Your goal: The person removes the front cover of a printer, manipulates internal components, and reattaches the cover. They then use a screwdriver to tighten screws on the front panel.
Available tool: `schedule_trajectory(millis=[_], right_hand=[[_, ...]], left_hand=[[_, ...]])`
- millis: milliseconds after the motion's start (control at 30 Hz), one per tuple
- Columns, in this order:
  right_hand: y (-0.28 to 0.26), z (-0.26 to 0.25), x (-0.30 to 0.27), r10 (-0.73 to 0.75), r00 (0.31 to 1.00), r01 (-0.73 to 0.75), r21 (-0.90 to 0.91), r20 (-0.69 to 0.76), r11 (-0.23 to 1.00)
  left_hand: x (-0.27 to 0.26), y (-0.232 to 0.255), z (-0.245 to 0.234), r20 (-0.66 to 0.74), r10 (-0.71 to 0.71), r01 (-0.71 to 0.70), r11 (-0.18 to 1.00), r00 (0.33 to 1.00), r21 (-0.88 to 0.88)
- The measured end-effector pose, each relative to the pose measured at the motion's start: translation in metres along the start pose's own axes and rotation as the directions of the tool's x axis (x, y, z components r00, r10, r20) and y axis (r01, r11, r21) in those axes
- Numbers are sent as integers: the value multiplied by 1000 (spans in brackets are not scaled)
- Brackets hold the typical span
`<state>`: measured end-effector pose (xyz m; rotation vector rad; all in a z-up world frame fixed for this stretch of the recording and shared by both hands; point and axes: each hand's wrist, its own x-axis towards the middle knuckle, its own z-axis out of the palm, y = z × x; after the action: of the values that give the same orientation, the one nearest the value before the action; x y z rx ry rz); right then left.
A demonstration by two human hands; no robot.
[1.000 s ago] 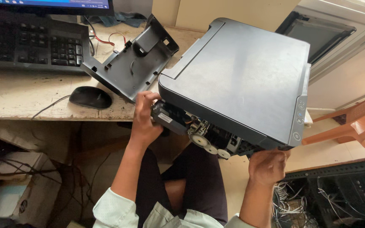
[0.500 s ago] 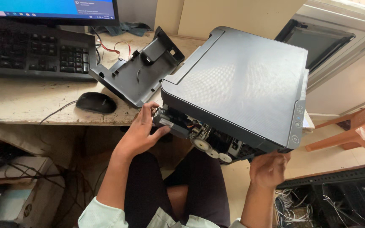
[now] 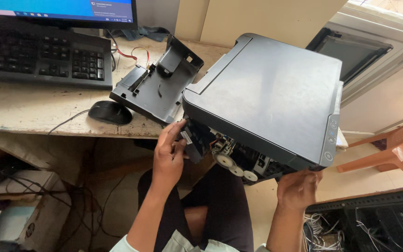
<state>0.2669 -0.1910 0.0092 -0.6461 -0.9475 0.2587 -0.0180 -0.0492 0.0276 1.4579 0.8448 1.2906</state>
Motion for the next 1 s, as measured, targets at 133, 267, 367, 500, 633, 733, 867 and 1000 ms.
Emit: schedule_trajectory(millis=[133, 267, 367, 500, 633, 733, 867, 1000], right_hand=[[6, -9, -2, -14, 1000, 14, 2, 3, 1000], [11, -21, -5, 6, 1000, -6, 61, 6, 998], [11, -25, -6, 47, 999, -44, 92, -24, 995], [7, -18, -5, 37, 999, -35, 78, -13, 996], [-1, -2, 1, 36, 998, -39, 70, 49, 997], [-2, 3, 3, 6, 1000, -7, 44, 27, 999], [2, -6, -2, 2, 999, -3, 40, 33, 999], [9, -22, -7, 31, 999, -30, 53, -14, 998]], left_hand=[[-1, 2, 11, -64, 47, -48, 999, 997, -20], [-2, 4, 15, -145, 14, -9, 999, 989, 39], [2, 6, 12, -151, -90, 59, 978, 984, -198], [4, 4, 14, -173, -191, 116, 922, 966, -370], [4, 0, 30, -130, -260, 179, 879, 957, -441], [4, -3, 37, -116, -279, 193, 857, 953, -477], [7, -7, 40, -150, -277, 172, 854, 949, -491], [10, -10, 36, -191, -284, 152, 847, 940, -510]])
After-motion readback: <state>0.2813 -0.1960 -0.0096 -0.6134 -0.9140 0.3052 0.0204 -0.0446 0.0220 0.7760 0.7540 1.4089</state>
